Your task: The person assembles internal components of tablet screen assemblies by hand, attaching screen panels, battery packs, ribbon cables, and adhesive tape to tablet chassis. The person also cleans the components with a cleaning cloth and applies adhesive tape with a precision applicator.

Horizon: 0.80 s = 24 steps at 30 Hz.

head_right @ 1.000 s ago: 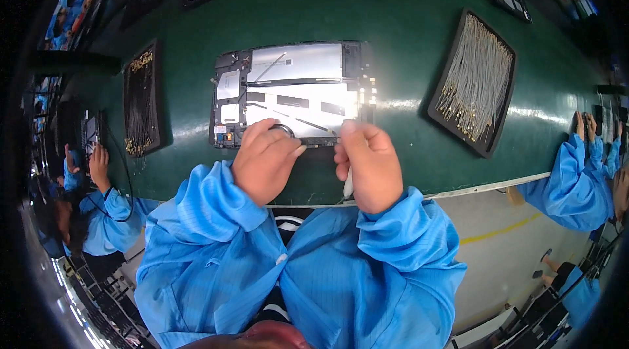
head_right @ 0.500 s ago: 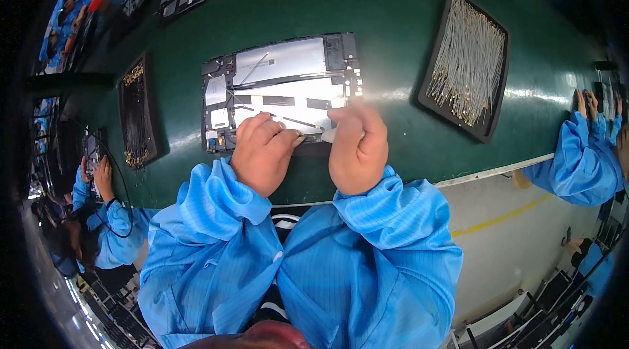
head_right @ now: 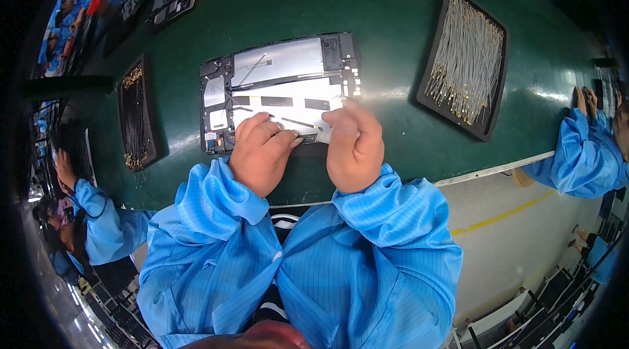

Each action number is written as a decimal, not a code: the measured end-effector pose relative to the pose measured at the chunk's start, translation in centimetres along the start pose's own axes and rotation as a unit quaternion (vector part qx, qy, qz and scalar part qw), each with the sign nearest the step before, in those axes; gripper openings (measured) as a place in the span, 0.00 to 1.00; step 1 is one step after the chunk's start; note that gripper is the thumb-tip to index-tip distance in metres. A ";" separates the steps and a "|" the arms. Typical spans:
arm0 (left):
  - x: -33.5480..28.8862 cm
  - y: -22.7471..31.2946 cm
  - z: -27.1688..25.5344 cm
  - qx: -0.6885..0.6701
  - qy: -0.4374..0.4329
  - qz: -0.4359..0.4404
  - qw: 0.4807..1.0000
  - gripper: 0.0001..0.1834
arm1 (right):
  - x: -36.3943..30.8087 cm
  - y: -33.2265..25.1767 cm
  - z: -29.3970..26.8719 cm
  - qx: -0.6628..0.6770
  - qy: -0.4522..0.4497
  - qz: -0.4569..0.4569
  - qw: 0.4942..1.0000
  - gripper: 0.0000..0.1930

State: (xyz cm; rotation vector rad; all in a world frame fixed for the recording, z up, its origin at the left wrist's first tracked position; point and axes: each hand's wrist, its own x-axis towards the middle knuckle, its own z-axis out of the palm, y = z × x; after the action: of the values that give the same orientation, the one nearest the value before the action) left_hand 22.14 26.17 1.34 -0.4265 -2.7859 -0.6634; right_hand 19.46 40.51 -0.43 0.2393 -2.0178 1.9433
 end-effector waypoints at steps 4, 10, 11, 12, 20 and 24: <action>0.0 0.1 0.0 0.000 -0.003 -0.004 1.000 0.10 | -0.2 0.3 -0.1 -0.005 -0.025 -0.019 0.999 0.12; 0.3 0.2 -0.1 -0.001 -0.012 -0.005 1.000 0.09 | 0.2 -0.3 -0.4 -0.020 -0.043 -0.002 0.999 0.10; 0.4 0.3 -0.1 -0.001 -0.012 -0.003 1.000 0.09 | 0.3 -0.5 -0.4 -0.021 -0.041 -0.002 0.999 0.10; 0.5 0.3 -0.1 -0.003 -0.013 -0.001 1.000 0.09 | 0.5 -0.6 -0.5 -0.080 -0.075 -0.016 0.994 0.09; 0.4 -0.4 -0.2 0.006 0.012 0.000 1.000 0.06 | 2.0 -2.5 0.6 -0.206 -0.220 -0.115 0.947 0.08; -0.1 -0.5 -0.8 0.004 -0.040 -0.009 0.999 0.10 | 1.0 -1.7 0.3 -0.213 -0.176 -0.105 0.955 0.08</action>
State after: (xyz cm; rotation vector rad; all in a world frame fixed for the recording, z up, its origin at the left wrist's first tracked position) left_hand 22.20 25.35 1.83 -0.4353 -2.8707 -0.6523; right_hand 19.05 40.27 1.51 0.7005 -2.4572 1.3677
